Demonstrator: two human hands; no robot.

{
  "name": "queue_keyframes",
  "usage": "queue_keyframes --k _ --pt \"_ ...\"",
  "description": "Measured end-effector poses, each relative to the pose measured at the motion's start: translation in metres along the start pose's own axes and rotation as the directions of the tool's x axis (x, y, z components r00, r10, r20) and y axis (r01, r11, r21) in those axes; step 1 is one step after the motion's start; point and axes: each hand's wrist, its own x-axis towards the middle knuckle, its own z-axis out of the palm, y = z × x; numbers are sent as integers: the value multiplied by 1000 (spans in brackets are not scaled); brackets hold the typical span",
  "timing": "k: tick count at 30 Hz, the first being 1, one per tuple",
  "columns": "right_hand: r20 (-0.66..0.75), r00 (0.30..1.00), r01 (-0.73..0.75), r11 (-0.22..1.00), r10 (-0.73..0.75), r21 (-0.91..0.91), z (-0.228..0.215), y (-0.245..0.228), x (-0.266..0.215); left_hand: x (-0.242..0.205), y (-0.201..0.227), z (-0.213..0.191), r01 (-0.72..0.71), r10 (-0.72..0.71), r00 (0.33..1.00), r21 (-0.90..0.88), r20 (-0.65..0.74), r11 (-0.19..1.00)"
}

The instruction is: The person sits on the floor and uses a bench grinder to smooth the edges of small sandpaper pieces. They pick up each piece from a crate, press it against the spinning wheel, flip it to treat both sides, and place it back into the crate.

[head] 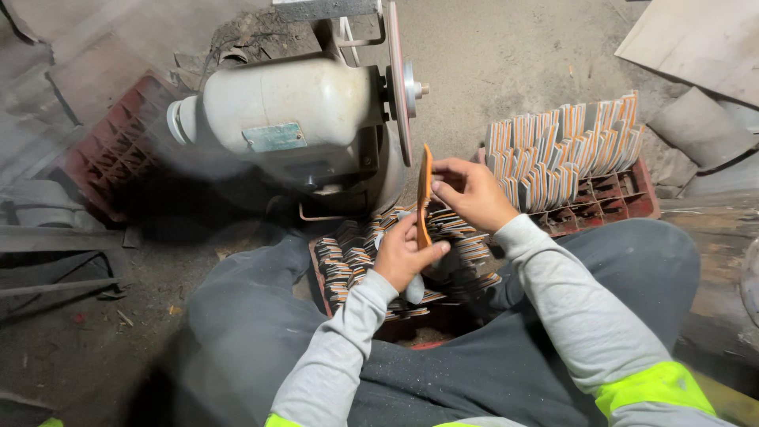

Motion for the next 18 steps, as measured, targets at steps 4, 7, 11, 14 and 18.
queue_keyframes --k 4,7,11,14,18 --pt "-78 976 173 936 -206 -307 16 -11 22 34 2 -16 57 -57 998 -54 -4 997" --pt "-111 921 287 844 -373 -454 16 -11 38 45 1 -20 64 -63 998 -86 10 994" --pt "-73 918 313 824 -391 -472 16 -6 36 42 -7 -18 63 -61 998 -121 18 991" --pt "-51 913 331 809 -404 -486 17 -6 28 32 -11 -15 64 -63 998 -127 12 990" --pt "3 957 264 871 -289 -415 14 -10 3 11 -18 -11 83 -78 996 -145 39 986"
